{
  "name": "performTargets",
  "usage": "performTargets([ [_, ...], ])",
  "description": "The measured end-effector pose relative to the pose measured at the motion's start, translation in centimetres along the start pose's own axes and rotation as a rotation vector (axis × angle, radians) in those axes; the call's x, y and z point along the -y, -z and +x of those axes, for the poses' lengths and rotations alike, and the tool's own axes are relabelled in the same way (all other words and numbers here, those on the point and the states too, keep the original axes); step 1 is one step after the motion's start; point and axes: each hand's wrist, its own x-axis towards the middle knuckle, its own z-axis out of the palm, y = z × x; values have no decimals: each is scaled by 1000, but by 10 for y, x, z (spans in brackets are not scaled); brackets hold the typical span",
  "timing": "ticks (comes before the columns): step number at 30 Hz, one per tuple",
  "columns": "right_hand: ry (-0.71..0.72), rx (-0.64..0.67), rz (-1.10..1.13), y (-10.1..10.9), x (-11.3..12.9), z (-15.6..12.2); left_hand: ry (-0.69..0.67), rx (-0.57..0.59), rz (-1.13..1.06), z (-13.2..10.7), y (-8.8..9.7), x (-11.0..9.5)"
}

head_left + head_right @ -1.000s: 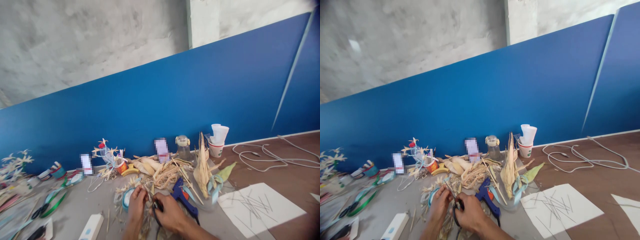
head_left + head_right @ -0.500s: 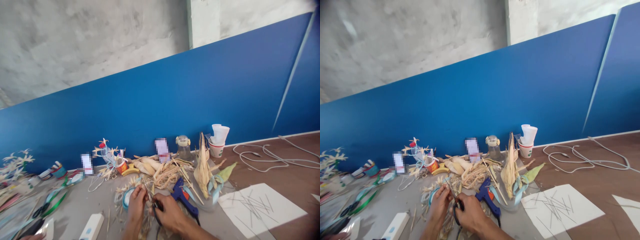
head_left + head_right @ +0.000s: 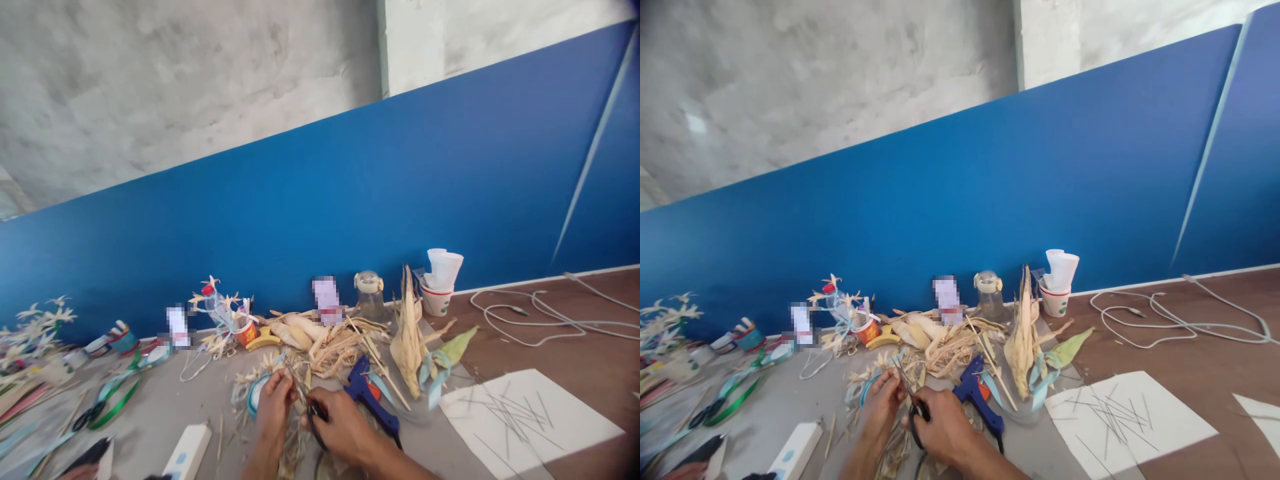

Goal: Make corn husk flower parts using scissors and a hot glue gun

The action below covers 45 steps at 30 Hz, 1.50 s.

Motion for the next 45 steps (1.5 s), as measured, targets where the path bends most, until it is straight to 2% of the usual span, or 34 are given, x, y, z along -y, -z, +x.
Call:
performTargets([
  [8, 2, 50, -45, 9, 7, -2, 25, 65, 92, -2, 3, -12],
  [17, 23, 80, -53, 9, 6, -3, 12, 114, 143, 0, 11, -13],
  [32, 41, 204, -50, 26, 1, 1, 38, 210, 341, 1, 20, -22],
  [35, 8, 174, 49, 21, -4, 5, 34, 189, 321, 2, 19, -20],
  [40, -131, -44, 239, 8, -21, 18, 57, 108, 118, -1, 9, -14],
  [45, -252, -42, 249, -4, -27, 21, 92, 85, -52, -8, -6, -15],
])
